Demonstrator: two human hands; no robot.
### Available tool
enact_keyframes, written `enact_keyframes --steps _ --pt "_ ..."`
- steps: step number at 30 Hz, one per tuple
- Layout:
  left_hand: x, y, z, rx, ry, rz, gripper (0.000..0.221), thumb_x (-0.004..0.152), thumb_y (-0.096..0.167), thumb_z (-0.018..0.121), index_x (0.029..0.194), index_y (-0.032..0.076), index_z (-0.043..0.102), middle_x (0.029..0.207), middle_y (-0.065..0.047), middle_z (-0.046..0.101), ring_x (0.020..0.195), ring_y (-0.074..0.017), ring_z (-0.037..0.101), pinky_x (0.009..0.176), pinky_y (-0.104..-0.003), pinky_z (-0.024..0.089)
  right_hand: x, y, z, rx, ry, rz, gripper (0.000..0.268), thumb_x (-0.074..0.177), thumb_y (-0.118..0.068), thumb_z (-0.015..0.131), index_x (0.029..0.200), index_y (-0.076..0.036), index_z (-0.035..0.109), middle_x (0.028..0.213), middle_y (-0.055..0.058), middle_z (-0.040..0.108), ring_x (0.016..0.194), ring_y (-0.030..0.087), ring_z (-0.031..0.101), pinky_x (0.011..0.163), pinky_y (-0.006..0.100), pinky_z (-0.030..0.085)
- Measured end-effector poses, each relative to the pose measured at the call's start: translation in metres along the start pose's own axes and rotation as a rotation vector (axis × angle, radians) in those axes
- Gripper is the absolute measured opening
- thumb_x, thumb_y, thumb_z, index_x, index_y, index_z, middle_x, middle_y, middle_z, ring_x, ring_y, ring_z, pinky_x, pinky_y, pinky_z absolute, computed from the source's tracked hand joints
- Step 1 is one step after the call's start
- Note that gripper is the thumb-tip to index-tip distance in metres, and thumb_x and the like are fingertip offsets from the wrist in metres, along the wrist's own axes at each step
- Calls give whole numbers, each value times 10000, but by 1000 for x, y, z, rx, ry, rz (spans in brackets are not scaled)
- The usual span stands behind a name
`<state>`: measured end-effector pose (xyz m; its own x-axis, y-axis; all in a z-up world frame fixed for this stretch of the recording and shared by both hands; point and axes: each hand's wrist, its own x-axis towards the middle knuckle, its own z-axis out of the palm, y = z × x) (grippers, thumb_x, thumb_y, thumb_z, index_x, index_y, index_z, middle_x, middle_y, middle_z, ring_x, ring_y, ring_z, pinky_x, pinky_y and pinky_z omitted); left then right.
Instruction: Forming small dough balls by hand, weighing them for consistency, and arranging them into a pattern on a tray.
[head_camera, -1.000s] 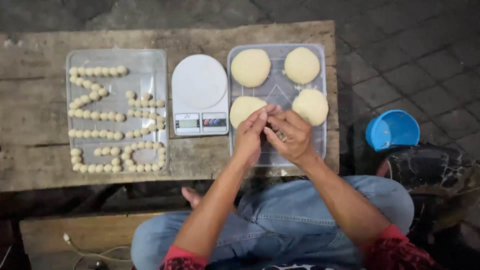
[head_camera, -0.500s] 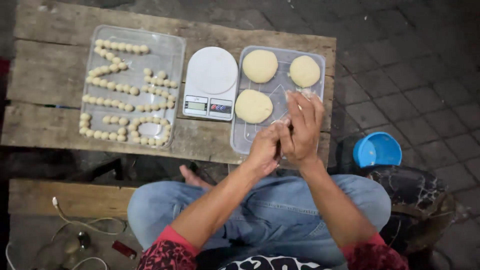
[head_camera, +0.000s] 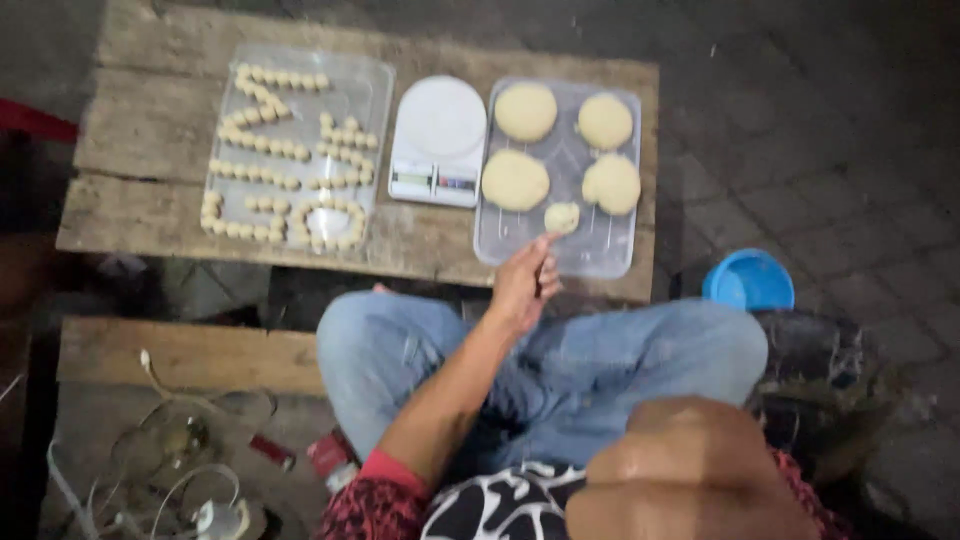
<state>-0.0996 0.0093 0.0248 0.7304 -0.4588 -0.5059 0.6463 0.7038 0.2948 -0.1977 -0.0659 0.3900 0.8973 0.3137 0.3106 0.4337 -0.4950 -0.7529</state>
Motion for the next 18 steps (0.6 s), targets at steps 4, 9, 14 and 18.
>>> enact_keyframes --steps 4,9,14,18 --pt "-6 5 -2 -10 16 -39 391 1047 149 568 1416 23 587 899 -36 615 634 -66 487 541 -192 397 -10 2 3 -9 -12 27 218 847 -286 593 736 -222 769 864 -56 738 755 106 728 778 286 623" --pt "-10 44 45 69 -22 -31 362 1054 75 519 1396 -36 560 1189 -194 695 1006 -236 703 857 -305 597 -14 10 -1 -14 -153 135 244 887 -263 582 757 -189 775 873 -52 764 851 93 769 844 252 620" --pt "-11 93 109 121 -274 129 366 1100 127 545 1446 7 544 1293 -283 661 1139 -366 704 978 -457 597 26 54 30 -212 123 24 173 788 -193 637 909 -100 718 1055 88 706 1026 266 662 1017 463 526" --pt "-9 92 121 251 -252 226 509 1023 224 660 1470 17 534 1145 -220 728 583 -70 658 428 -161 496 95 187 55 -476 339 -322 538 1033 -383 606 1203 110 741 1151 213 685 1111 455 575 1110 546 384"
